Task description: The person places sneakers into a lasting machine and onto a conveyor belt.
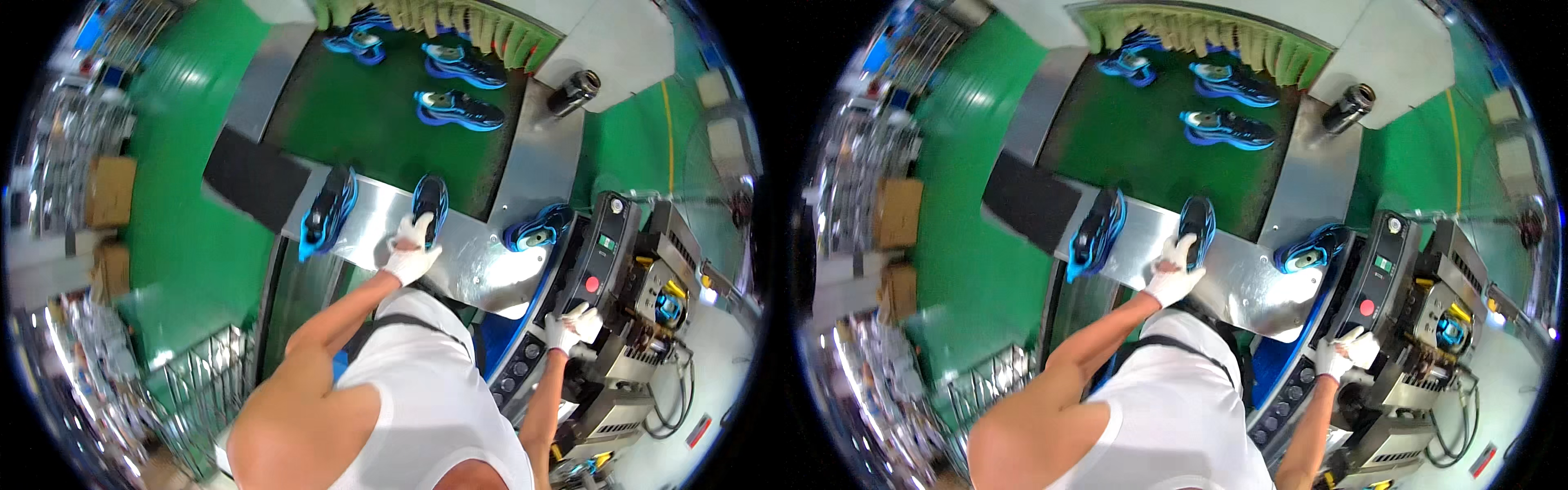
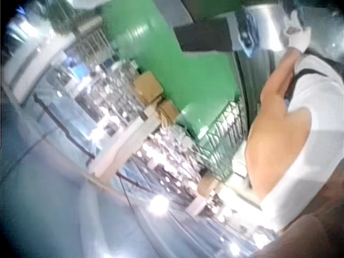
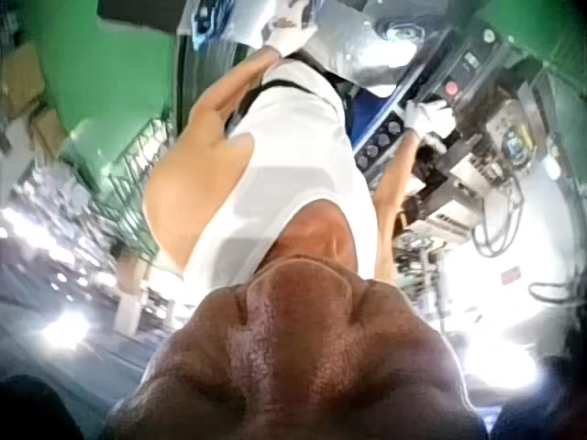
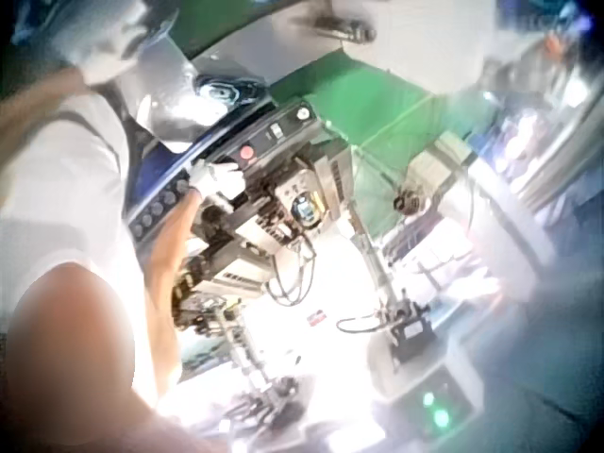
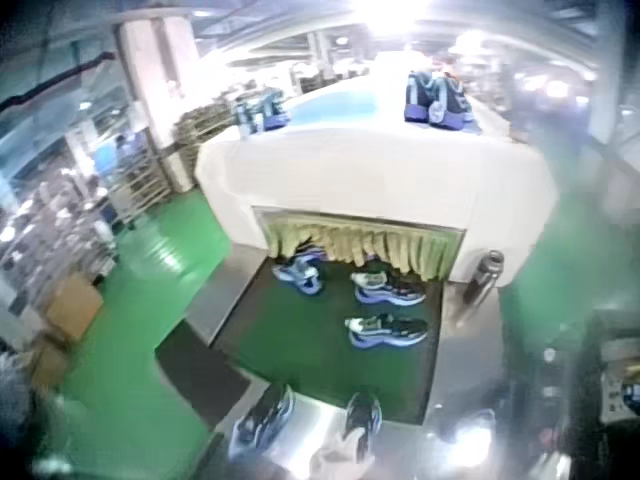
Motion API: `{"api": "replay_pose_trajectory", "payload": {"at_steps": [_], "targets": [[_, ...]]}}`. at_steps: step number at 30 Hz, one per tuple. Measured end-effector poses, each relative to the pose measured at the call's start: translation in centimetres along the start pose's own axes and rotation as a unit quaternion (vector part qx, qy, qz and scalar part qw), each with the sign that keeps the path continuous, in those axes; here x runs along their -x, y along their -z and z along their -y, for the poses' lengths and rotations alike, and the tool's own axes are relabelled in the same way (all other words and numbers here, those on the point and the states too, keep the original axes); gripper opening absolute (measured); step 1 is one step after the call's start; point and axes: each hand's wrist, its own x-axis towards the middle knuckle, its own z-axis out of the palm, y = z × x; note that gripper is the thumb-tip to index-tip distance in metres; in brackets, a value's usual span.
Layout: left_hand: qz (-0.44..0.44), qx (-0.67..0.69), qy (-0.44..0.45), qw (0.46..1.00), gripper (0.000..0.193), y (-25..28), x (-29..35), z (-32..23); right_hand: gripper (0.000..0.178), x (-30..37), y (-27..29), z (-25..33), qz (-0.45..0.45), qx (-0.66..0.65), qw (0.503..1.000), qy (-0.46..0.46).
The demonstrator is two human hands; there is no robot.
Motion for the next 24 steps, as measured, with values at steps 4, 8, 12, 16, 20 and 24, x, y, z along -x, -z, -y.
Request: {"api": "replay_pose_trajectory", "payload": {"at_steps": [4, 8, 12, 16, 20, 24], "targets": [[0.097, 0.074, -0.138, 0.983, 0.088, 7.0, -1.4, 4.7, 0.085, -3.0, 4.0, 3.6, 0.222, -0.034, 0.973, 0.041], [0.204, 0.0, -0.236, 0.95, 0.085, 10.4, -4.3, 5.3, 0.098, 2.7, 7.9, 12.7, 0.159, -0.434, 0.882, 0.094], [0.217, -0.013, -0.391, 0.894, 0.05, 6.8, -8.0, 5.8, 0.101, 5.6, 15.1, 22.9, 0.391, -0.492, 0.76, 0.166], [0.223, -0.027, -0.512, 0.829, 0.023, 1.9, -12.6, 4.8, 0.104, 9.1, 7.9, 31.0, 0.279, -0.453, 0.823, 0.199], [0.237, 0.051, -0.399, 0.884, 0.024, 1.9, -14.6, 2.2, 0.077, 6.8, 9.4, 30.3, 0.228, -0.497, 0.826, 0.137], [0.316, 0.136, -0.277, 0.897, 0.029, 3.0, -16.2, -1.2, 0.024, 4.5, 15.3, 25.3, 0.086, -0.491, 0.85, 0.169]]}}
